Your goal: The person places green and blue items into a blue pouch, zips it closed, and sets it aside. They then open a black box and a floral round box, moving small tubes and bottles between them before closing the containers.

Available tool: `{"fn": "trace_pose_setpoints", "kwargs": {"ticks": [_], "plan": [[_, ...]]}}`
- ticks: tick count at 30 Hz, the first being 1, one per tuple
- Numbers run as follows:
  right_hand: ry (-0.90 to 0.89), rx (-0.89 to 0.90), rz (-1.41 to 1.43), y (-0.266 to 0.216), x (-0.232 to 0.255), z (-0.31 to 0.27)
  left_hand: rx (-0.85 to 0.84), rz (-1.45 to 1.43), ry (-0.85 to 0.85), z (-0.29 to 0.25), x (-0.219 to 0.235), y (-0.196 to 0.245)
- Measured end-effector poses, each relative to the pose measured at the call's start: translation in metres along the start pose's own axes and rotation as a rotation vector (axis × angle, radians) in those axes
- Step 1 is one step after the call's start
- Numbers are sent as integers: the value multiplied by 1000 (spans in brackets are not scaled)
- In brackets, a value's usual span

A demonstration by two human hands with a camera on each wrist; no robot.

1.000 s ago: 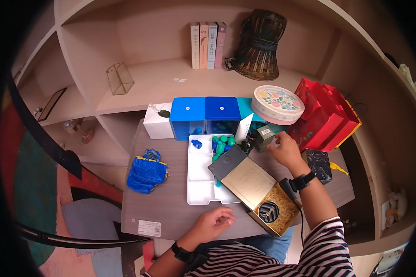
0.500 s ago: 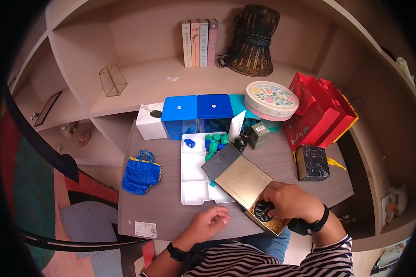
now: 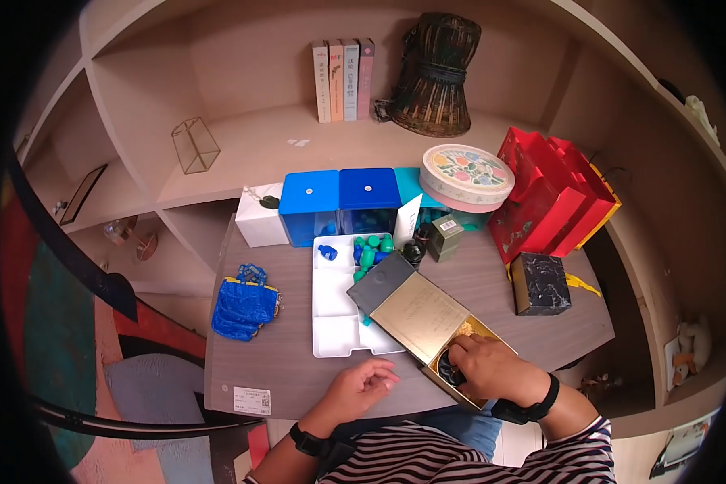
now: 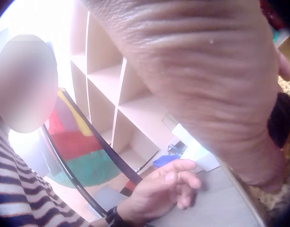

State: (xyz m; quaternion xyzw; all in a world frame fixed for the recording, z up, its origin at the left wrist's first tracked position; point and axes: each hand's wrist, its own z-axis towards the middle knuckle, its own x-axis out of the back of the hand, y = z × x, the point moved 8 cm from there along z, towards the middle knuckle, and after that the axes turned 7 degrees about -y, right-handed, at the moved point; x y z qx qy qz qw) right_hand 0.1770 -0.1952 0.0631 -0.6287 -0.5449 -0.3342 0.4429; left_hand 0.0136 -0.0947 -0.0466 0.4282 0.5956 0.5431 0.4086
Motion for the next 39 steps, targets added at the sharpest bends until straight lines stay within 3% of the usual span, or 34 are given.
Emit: {"fn": "trace_pose_setpoints", "kwargs": {"ticks": [4,7,13,15,18,21,26,30,34,39], "plan": [[88,73,98,3,21,-9,11,-9,1,-1,1,1],[182,77,193,10,65,-21,18,-4,-4,1,0,-1],[378,-184,337,70,115,-12,-1,-65,31,1,1,-9],[365,-350,276,93,110,7,-1,-76,34,0,1,-8],[294,-429,221,130,83,46,-3,-106,39,0,2,-10],[253,-401,163,152,55,79,-1,-112,33,-1,3,-12],[226,-358,195,146,41,105,18,-137,18,-1,2,-12],[315,-336,242,145,36,112,40,-127,6,0,1,-11],[438,-295,302,143,39,102,39,-116,4,-2,2,-10],[386,-319,461,126,47,77,38,-122,2,-1,1,-8]]}}
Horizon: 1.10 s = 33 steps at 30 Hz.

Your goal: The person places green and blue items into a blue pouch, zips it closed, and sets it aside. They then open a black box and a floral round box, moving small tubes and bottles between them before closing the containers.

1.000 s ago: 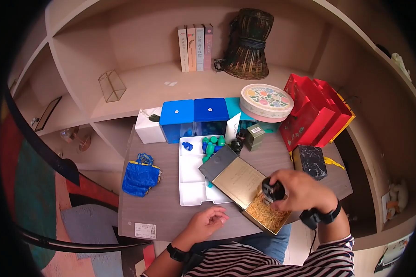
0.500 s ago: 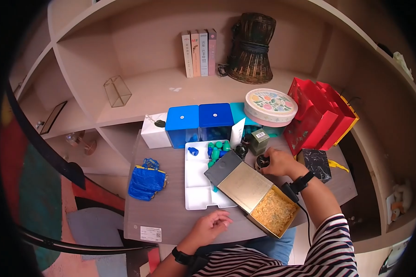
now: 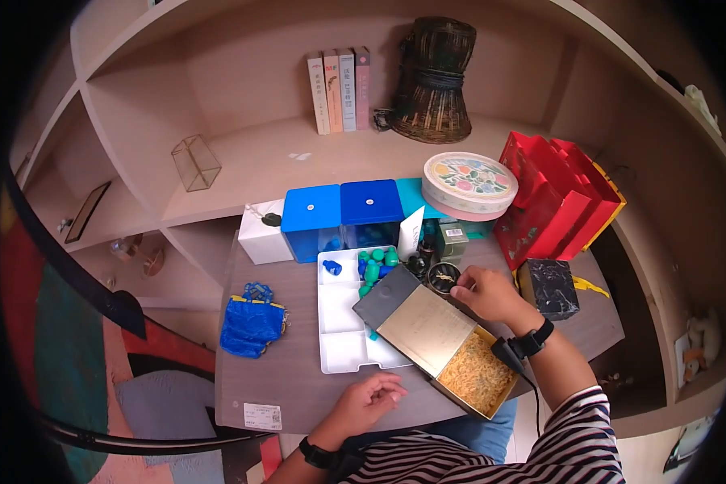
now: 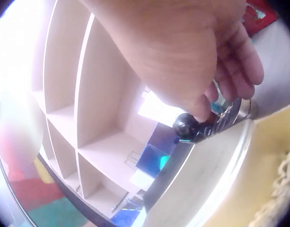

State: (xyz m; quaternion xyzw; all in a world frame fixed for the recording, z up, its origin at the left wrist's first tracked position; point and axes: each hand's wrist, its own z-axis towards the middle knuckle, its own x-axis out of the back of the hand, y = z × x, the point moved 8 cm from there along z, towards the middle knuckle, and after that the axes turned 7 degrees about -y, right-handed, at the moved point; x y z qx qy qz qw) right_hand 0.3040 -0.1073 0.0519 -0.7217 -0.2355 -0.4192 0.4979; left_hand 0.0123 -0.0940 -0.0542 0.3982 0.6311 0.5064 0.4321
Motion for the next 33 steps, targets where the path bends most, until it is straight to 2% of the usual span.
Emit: {"fn": "trace_pose_setpoints", "kwargs": {"ticks": [5,6,8,10,12,14,15,17,21,22,23,24,25,26,28,30,32,33], "plan": [[-187,-46,373,13,-36,-2,7,30,-12,1,-1,-1],[-186,-43,376,12,-40,-1,5,41,-12,0,0,0],[-210,-53,608,11,-51,2,3,58,-5,-1,1,0],[-199,-61,705,5,-50,2,-2,14,8,-1,1,-4],[-185,-73,804,-6,-46,-2,4,14,14,-1,1,-4],[-163,-92,1050,-19,-36,-9,12,16,14,0,1,-4],[-158,-90,1055,-22,-27,-15,14,19,14,0,1,-4],[-75,-1,1111,-28,-2,-25,20,23,10,0,0,-3],[31,139,1303,-2,34,-43,34,32,20,1,0,-5],[49,177,1281,3,44,-51,34,18,28,1,1,-6],[88,139,1286,11,51,-61,36,21,23,0,-1,-6],[128,101,1289,21,56,-72,43,140,34,0,-2,-3],[125,151,1308,33,57,-80,47,258,45,0,-4,1],[132,151,1307,45,54,-90,45,260,39,-1,-8,6],[157,48,1088,67,40,-112,95,526,-50,0,-23,18],[159,-19,1009,80,11,-132,99,549,-124,5,-36,26],[243,-132,724,79,-11,-152,117,649,-268,12,-53,29],[268,-151,546,71,-14,-159,119,653,-281,18,-56,31]]}}
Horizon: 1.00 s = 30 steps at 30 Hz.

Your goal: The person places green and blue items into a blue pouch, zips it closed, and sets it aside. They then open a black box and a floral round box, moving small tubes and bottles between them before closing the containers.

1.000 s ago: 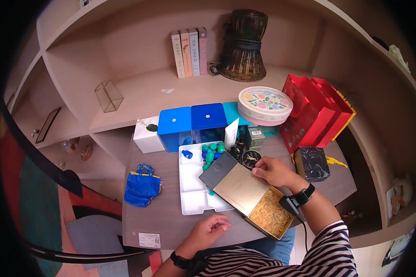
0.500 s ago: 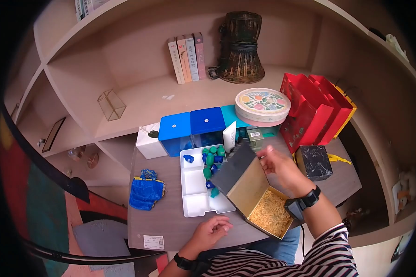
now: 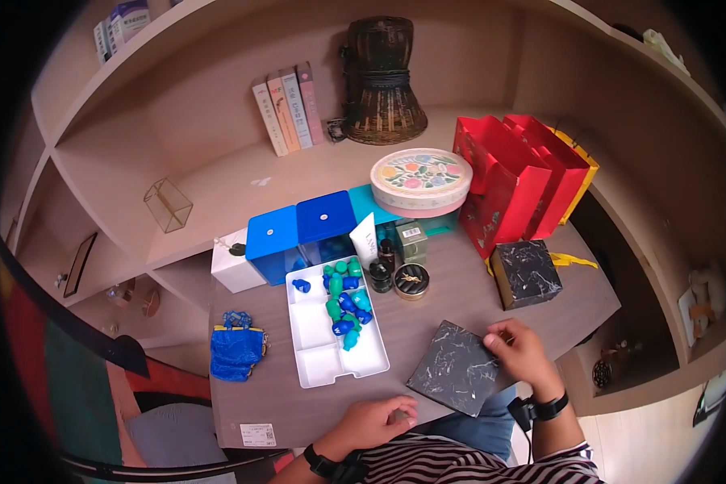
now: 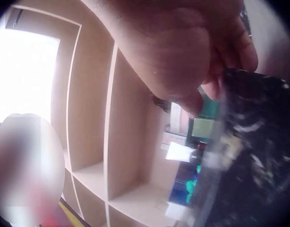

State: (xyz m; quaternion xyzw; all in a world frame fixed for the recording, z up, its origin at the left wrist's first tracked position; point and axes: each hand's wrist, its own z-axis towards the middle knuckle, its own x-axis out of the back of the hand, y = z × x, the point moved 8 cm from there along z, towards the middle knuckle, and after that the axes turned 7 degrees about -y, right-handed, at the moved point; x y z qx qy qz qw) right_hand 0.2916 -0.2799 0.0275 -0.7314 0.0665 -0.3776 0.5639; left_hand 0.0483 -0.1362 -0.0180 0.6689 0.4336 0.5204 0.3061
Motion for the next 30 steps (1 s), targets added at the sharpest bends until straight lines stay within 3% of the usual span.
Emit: {"fn": "trace_pose_setpoints", "kwargs": {"ticks": [1,3,5,7,9,11,15,19,20,23,25,27,30], "plan": [[37,13,-175,-4,-3,-8,-4,-2,-35,7,-1,2],[54,7,-136,3,-12,-17,-16,6,-79,18,-4,-1],[67,14,-102,12,-15,-20,71,-293,-154,26,-9,-19],[-54,91,-56,12,-26,-21,36,-327,-152,27,-8,-19],[-102,58,-13,9,-26,-24,103,-366,-128,24,-6,-24],[-223,223,-36,-2,-29,-26,94,-411,-75,23,-4,-19],[-285,285,-44,-3,-28,-28,113,-480,-18,22,1,-13],[-382,-9,284,9,-38,-25,122,-525,-1,21,6,-4],[-388,-12,289,11,-41,-25,140,-516,-37,21,5,-5],[-372,-144,401,20,-42,-16,141,-526,-100,22,1,-16],[-303,-108,476,16,-31,-8,129,-553,-134,18,-7,-30],[-264,-81,544,9,-21,1,-64,-501,-133,6,-8,-34],[-122,80,827,-44,17,25,2,-543,-138,-24,-3,-58]]}}
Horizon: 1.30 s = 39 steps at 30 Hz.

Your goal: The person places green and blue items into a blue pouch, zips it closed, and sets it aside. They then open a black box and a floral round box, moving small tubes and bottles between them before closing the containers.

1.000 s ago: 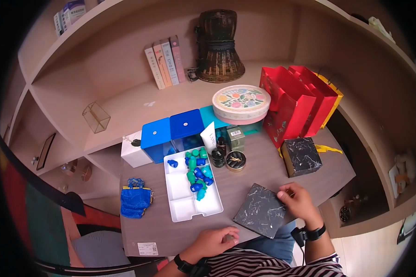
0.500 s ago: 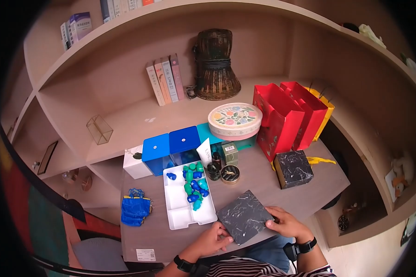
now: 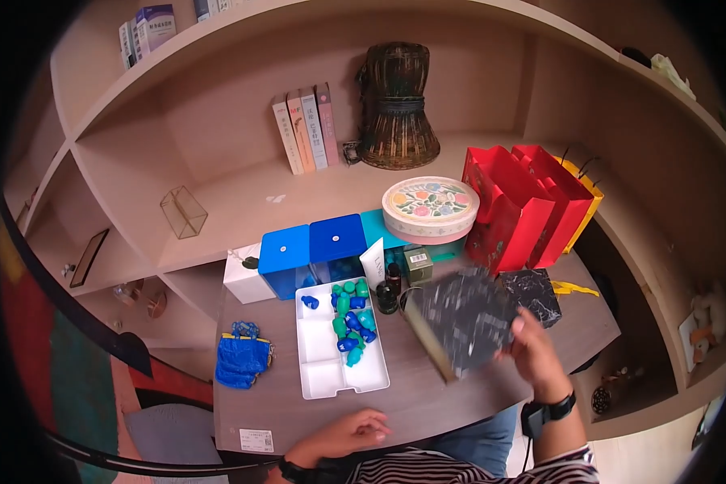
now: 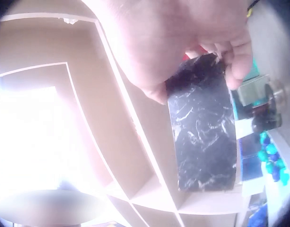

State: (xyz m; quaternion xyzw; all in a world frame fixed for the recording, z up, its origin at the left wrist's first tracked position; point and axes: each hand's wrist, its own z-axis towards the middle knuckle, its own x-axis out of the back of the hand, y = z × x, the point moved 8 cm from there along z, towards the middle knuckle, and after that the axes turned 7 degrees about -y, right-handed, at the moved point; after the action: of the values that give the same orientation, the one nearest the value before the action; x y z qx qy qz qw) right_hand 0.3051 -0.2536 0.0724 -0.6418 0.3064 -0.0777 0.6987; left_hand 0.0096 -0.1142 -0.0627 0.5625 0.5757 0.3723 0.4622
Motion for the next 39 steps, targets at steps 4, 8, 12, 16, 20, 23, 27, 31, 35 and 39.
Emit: {"fn": "trace_pose_setpoints", "kwargs": {"ticks": [4,8,12,16,20,23,27,31,35,39], "plan": [[24,154,-55,-64,-19,65,104,-284,38,-26,4,3],[160,78,-164,-80,-26,129,91,-249,102,-25,2,6],[110,58,-190,-81,-38,174,8,-249,94,-27,8,2],[163,0,-234,-72,-33,190,-69,-309,68,-27,14,-7],[249,36,-244,-64,-16,193,-57,-288,51,-24,15,-8],[305,150,-319,-63,-4,170,-60,-293,50,-25,14,-8],[278,348,-651,-56,8,109,-70,-306,47,-26,13,-7],[631,344,-1076,-57,48,29,-73,-289,1,-25,13,-7],[889,138,-1314,-39,108,-25,-78,-245,-36,-22,13,-2],[853,-132,-1266,-25,133,-42,-66,-236,-28,-21,13,1]]}}
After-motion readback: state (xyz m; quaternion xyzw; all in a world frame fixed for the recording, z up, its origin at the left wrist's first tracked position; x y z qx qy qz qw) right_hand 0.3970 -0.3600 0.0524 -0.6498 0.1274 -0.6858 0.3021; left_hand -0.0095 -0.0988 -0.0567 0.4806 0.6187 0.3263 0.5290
